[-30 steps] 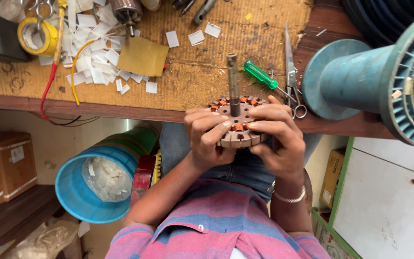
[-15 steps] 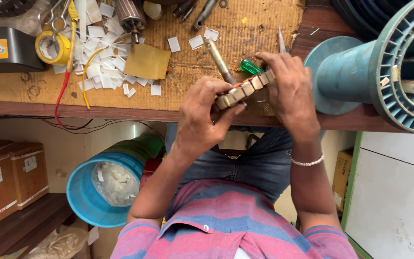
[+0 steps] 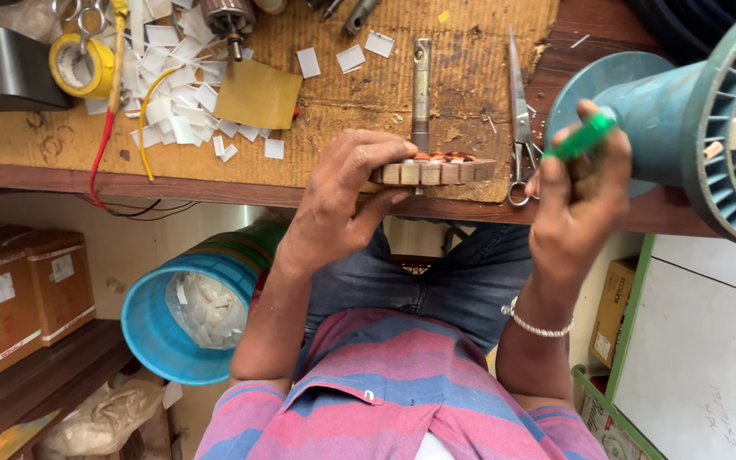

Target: The person uses a green screwdriver to adjust copper windings on a motor rotor held in a vise. They insert small white insulating pieces into the rotor slots and rotate the rotor to access different sections. The person continues adjusting and inserting insulation throughout the clip.

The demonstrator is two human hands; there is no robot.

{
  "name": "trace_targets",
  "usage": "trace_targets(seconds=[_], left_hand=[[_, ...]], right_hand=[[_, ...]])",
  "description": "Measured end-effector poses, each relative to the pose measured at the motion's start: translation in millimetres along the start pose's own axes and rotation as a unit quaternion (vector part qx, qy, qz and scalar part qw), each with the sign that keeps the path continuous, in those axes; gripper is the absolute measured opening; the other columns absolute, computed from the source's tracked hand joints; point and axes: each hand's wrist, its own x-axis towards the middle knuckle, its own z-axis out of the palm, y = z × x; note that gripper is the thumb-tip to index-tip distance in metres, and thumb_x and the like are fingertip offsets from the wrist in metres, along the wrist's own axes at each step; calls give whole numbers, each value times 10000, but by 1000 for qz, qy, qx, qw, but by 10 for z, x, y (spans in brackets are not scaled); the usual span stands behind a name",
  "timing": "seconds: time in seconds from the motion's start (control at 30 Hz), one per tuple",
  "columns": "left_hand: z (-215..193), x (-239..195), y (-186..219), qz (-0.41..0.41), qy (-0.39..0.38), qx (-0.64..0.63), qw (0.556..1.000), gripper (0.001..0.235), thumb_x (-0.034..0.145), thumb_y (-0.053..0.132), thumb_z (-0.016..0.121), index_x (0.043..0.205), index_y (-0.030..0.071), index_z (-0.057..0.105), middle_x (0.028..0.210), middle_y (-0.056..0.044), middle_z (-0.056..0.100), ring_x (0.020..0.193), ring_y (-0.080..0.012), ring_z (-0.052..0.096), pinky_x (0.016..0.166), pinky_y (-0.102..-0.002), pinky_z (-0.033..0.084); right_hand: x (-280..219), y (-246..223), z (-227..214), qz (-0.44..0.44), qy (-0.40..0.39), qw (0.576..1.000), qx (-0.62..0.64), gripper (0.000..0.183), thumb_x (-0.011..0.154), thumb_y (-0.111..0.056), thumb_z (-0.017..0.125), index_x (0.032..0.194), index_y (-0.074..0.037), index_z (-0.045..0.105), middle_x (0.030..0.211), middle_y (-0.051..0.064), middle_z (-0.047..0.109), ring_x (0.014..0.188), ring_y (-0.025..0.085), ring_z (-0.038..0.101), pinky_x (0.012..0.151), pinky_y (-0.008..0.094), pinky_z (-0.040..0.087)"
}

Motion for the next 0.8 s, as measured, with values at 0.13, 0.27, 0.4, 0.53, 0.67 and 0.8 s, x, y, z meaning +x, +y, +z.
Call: trace_targets(seconds=[0.13, 0.27, 0.4, 0.53, 0.67, 0.8], left_hand=[[37, 11, 63, 5, 13, 18, 1000, 522, 831, 163, 885, 1265, 98, 602, 1192, -83, 668, 1118, -300, 640, 946, -412, 472], [179, 9, 137, 1, 47, -23, 999, 447, 852, 155, 890, 1205, 111, 619, 1151, -72, 658, 1067, -282, 649, 891, -374, 515], [223, -49, 117, 36, 31, -15, 999, 426, 838, 178, 911, 1156, 125, 632, 1123, -44, 665, 1025, -277, 639, 911, -396, 502], [238, -117, 81, 99, 9, 30, 995, 414, 793, 183, 890, 1139, 135, 668, 1146, -11, 682, 1019, -263, 635, 932, -416, 500], [329, -163, 83, 98, 25, 54, 993, 397, 791, 220, 897, 1118, 135, 688, 1105, 8, 691, 990, -241, 638, 896, -424, 476], [406, -152, 106, 78, 84, 62, 991, 426, 812, 324, 907, 1096, 105, 677, 1065, -23, 687, 970, -262, 632, 866, -421, 484]], right_hand=[[-197, 138, -72, -67, -59, 995, 44, 401, 1038, -221, 787, 1329, -29, 589, 1121, 40, 588, 888, 73, 603, 784, 213, 542], [-259, 313, -65, -129, -110, 986, -6, 331, 1099, -259, 779, 1243, 3, 636, 1186, 48, 577, 995, 90, 585, 920, 212, 528], [-310, 442, -48, -126, -98, 987, 10, 411, 1065, -352, 739, 1275, -19, 623, 1184, 42, 573, 998, 84, 609, 865, 198, 530], [-368, 565, -51, -123, -75, 989, 32, 426, 1066, -375, 724, 1263, -13, 614, 1172, 45, 552, 937, 68, 568, 812, 176, 492], [-375, 668, -67, -145, -65, 986, 49, 414, 1082, -359, 711, 1271, -5, 611, 1188, 50, 562, 967, 78, 579, 851, 180, 494], [-344, 658, -74, -137, -63, 987, 49, 409, 1064, -330, 730, 1252, 9, 600, 1174, 52, 560, 970, 78, 598, 863, 184, 510]])
